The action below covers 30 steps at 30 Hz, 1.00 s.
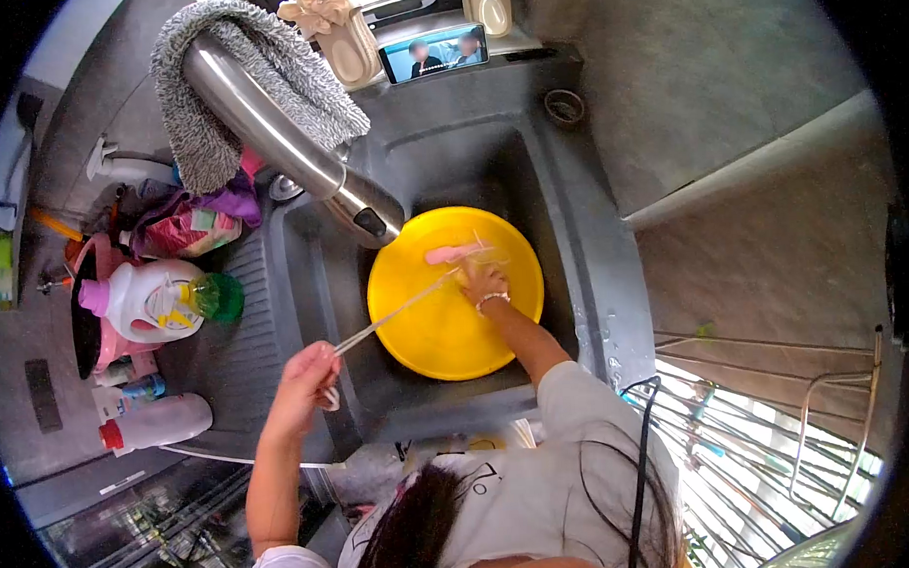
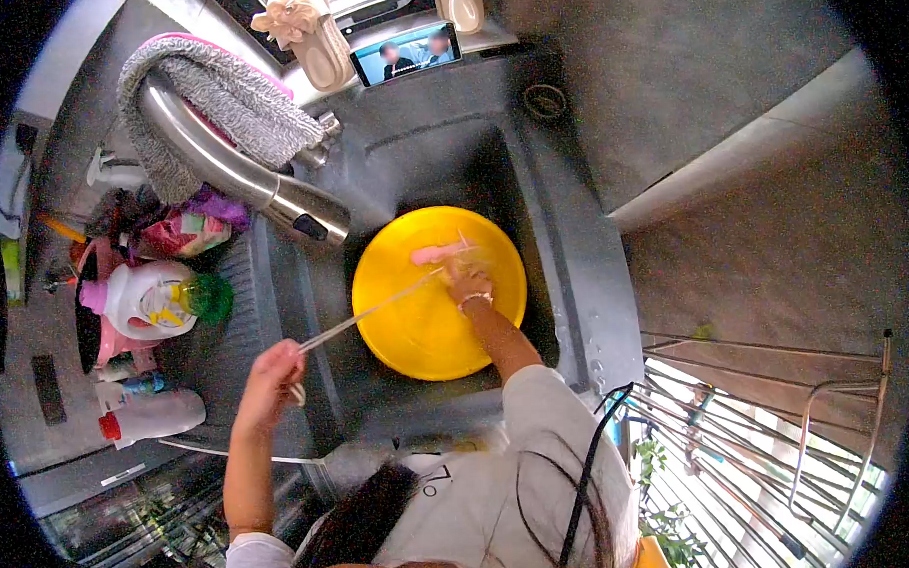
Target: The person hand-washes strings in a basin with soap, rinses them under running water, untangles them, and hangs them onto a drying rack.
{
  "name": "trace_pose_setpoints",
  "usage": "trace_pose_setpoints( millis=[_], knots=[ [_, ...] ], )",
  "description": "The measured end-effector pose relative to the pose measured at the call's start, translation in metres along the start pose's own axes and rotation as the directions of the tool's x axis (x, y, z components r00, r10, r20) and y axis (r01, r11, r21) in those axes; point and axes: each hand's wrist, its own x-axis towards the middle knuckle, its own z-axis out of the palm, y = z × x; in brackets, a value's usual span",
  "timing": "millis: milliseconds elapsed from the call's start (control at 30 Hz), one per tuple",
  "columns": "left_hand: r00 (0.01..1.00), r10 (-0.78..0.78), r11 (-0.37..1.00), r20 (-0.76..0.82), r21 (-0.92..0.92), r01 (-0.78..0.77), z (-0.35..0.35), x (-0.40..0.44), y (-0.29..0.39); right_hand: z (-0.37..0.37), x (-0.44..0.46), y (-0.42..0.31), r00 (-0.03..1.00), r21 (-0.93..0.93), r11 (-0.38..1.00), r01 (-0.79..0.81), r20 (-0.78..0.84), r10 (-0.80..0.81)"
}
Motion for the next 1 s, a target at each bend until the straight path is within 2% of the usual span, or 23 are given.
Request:
trace_pose_setpoints(
  millis=[33,100,167,200,233,267,300,333,367,400,467,500,567,600,633,667,767,800,833,900,967,1000],
  knots=[
    [0.995,0.102,0.994,0.015,-0.03,-0.101,-0.001,-0.012,0.007,0.0,0.001,0.008,1.0,-0.001,1.0,-0.02,-0.02,0.02],
    [0.959,0.278,0.958,0.061,-0.093,-0.272,-0.008,-0.031,0.02,-0.006,0.005,0.026,0.997,0.133,0.991,0.026,0.063,-0.035],
    [0.913,0.405,0.912,0.051,-0.092,-0.4,-0.003,-0.042,0.037,-0.008,0.006,0.047,0.957,0.448,0.892,0.064,0.224,-0.182],
    [0.919,0.394,0.919,0.031,-0.023,-0.393,0.002,-0.043,0.043,-0.009,0.011,0.058,0.917,0.683,0.731,0.019,0.28,-0.286],
    [0.945,0.319,0.948,0.075,-0.02,-0.319,0.008,-0.042,0.046,-0.008,0.014,0.065,0.854,0.863,0.49,-0.124,0.344,-0.391],
    [0.963,0.241,0.97,0.12,-0.014,-0.241,0.014,-0.038,0.047,-0.01,0.016,0.069,0.785,0.931,0.194,-0.309,0.365,-0.5],
    [0.966,0.228,0.969,0.125,0.068,-0.238,0.019,-0.027,0.04,-0.018,0.015,0.073,0.723,0.865,-0.094,-0.494,0.348,-0.597],
    [0.971,0.199,0.963,0.133,0.154,-0.219,0.022,-0.017,0.027,-0.027,0.01,0.077,0.668,0.708,-0.301,-0.639,0.317,-0.673],
    [0.974,0.181,0.971,0.136,0.133,-0.198,0.029,-0.012,0.021,-0.089,-0.019,0.064,0.682,0.499,-0.486,-0.718,0.365,-0.633],
    [0.975,0.171,0.976,0.143,0.109,-0.187,0.035,-0.006,0.013,-0.114,-0.03,0.061,0.72,0.526,-0.501,-0.687,0.402,-0.565],
    [0.97,0.142,0.987,0.198,0.051,-0.155,0.035,0.01,-0.004,-0.121,-0.026,0.074,0.684,0.636,-0.327,-0.699,0.46,-0.567],
    [0.964,0.129,0.991,0.234,-0.004,-0.132,0.032,0.015,-0.015,-0.127,-0.036,0.077,0.692,0.63,-0.343,-0.697,0.468,-0.549],
    [0.957,0.119,0.993,0.265,-0.042,-0.111,0.031,0.02,-0.026,-0.15,-0.05,0.08,0.748,0.588,-0.542,-0.6,0.173,-0.641],
    [0.963,0.099,0.995,0.249,-0.043,-0.091,0.032,0.019,-0.03,-0.153,-0.062,0.075,0.762,0.586,-0.555,-0.591,0.177,-0.623],
    [0.969,0.081,0.996,0.235,-0.047,-0.072,0.033,0.018,-0.035,-0.155,-0.074,0.068,0.933,0.981,-0.029,-0.194,0.175,-0.315],
    [0.978,0.049,0.999,0.204,-0.031,-0.043,0.034,0.018,-0.039,-0.155,-0.088,0.063,0.994,0.758,0.644,0.105,-0.067,-0.083],
    [0.976,0.018,1.0,0.217,0.0,-0.018,0.027,0.024,-0.06,-0.152,-0.124,0.057,0.998,0.682,0.729,0.06,-0.066,-0.02],
    [0.975,-0.014,1.0,0.221,-0.007,0.016,0.026,0.025,-0.065,-0.153,-0.136,0.05,0.999,0.485,0.874,-0.009,-0.03,0.027],
    [0.974,-0.009,1.0,0.226,-0.007,0.011,0.026,0.025,-0.073,-0.152,-0.15,0.049,0.999,0.483,0.875,-0.01,-0.035,0.031],
    [0.971,0.012,0.998,0.241,0.063,-0.028,0.023,0.03,-0.083,-0.155,-0.165,0.052,0.971,0.213,0.973,0.085,-0.238,-0.033],
    [0.983,-0.022,0.996,0.181,0.093,0.006,0.026,0.027,-0.083,-0.148,-0.169,0.054,0.951,0.227,0.974,-0.011,-0.297,0.08],
    [0.98,-0.016,0.997,0.197,0.081,0.001,0.027,0.027,-0.082,-0.146,-0.173,0.059,0.937,0.216,0.976,-0.003,-0.341,0.078]
  ],
)
